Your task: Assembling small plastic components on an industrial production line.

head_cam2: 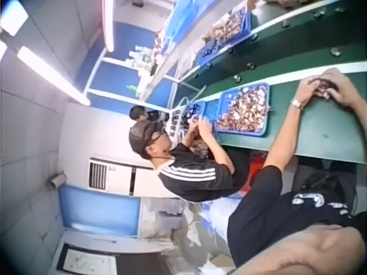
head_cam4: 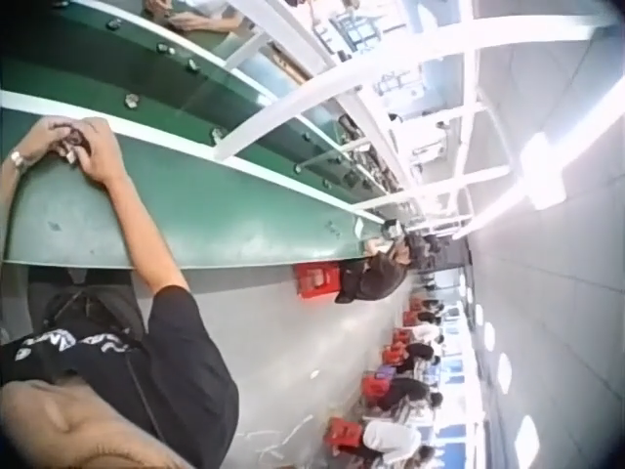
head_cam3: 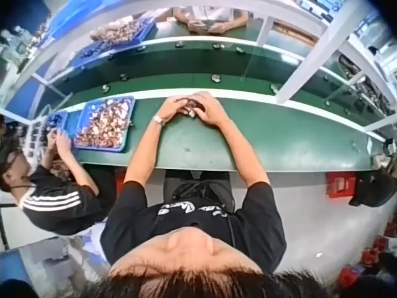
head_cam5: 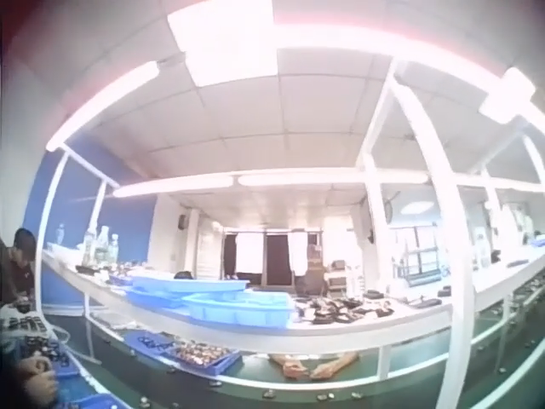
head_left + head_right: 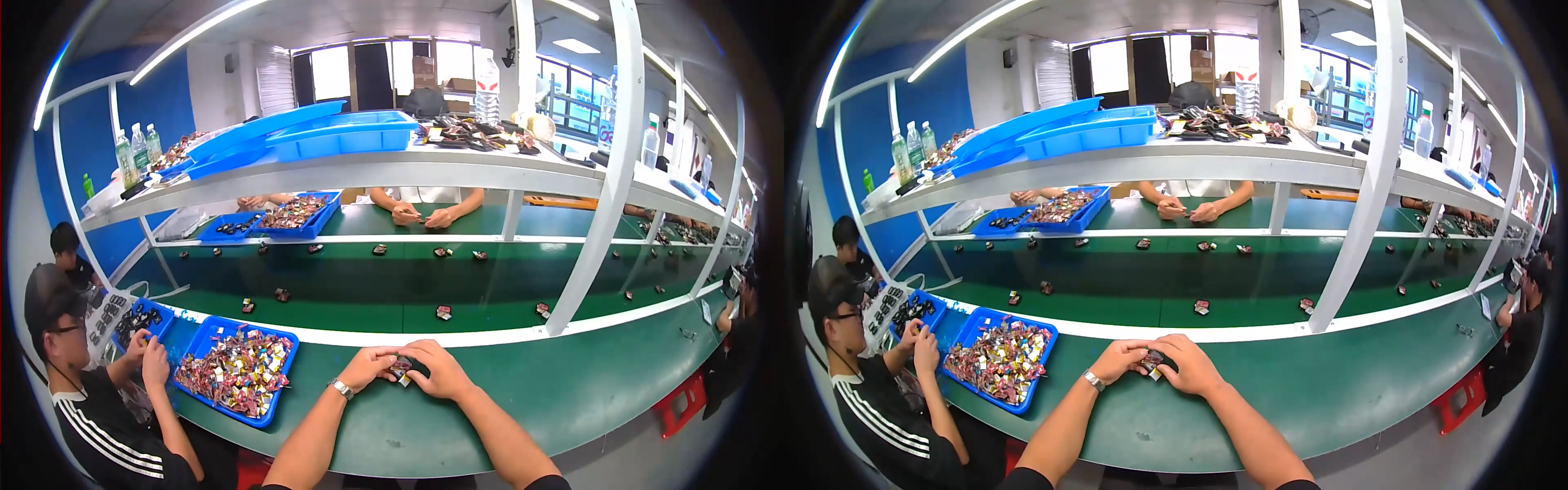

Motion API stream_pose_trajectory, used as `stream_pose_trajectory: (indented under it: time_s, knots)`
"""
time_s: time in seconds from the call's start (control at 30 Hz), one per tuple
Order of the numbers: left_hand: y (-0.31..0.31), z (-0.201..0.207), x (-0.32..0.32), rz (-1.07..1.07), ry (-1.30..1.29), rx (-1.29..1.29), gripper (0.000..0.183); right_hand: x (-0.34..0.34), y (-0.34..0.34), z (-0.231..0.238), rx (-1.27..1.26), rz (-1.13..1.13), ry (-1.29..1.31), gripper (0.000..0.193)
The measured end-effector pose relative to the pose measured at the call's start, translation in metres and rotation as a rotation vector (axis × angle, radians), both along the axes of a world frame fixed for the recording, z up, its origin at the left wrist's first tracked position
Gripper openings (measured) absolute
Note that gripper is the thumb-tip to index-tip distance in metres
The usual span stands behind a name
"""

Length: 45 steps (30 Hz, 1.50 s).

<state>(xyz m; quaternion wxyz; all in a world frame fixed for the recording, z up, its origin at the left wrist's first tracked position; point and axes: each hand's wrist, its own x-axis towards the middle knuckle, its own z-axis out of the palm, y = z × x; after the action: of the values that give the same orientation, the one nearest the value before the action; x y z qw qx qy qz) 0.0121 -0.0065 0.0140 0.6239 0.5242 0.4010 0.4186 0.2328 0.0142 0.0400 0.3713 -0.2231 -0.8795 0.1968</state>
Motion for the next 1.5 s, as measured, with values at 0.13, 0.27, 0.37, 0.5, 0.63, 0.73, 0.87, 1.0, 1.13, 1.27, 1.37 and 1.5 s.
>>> stream_pose_trajectory:
  time_s: [0.13,0.27,0.37,0.5,0.63,0.73,0.87,1.0,1.13,1.27,1.37,1.5]
  knots:
    - [-0.001,-0.002,0.001,0.095,-0.098,-0.019,0.036,-0.005,0.001,-0.006,0.033,-0.029,0.026,0.033]
    - [-0.002,0.001,0.013,0.115,-0.129,-0.047,0.032,-0.007,0.004,-0.012,0.007,-0.112,-0.013,0.023]
    - [-0.005,0.002,0.02,0.113,-0.125,-0.061,0.028,-0.007,0.005,-0.013,0.019,-0.105,-0.035,0.016]
    - [-0.005,0.005,0.022,0.108,-0.088,-0.045,0.036,-0.006,0.007,-0.017,0.052,-0.11,-0.02,0.014]
    - [-0.004,0.001,0.015,0.059,-0.18,-0.04,0.041,-0.008,0.003,-0.012,-0.092,-0.132,0.028,0.009]
    - [-0.004,0.0,0.012,-0.04,-0.167,0.007,0.042,-0.009,0.004,-0.013,-0.08,-0.154,0.036,0.008]
    - [-0.005,-0.002,0.012,-0.034,-0.159,-0.001,0.044,-0.009,0.005,-0.02,-0.124,-0.15,0.04,0.008]
    - [-0.006,0.004,0.015,-0.021,-0.13,-0.02,0.043,-0.006,0.005,-0.017,-0.161,-0.126,0.062,0.007]
    - [-0.006,0.002,0.014,-0.031,-0.119,0.014,0.042,-0.008,0.003,-0.016,-0.211,-0.12,0.066,0.007]
    - [-0.004,-0.001,0.014,-0.017,-0.124,-0.011,0.037,-0.005,0.004,-0.02,-0.241,-0.097,0.077,0.008]
    - [-0.005,0.0,0.016,-0.008,-0.121,-0.007,0.031,-0.004,0.004,-0.02,-0.26,-0.055,0.108,0.007]
    - [-0.007,0.003,0.019,0.009,-0.112,-0.003,0.029,-0.005,0.003,-0.02,-0.209,-0.075,0.139,0.009]
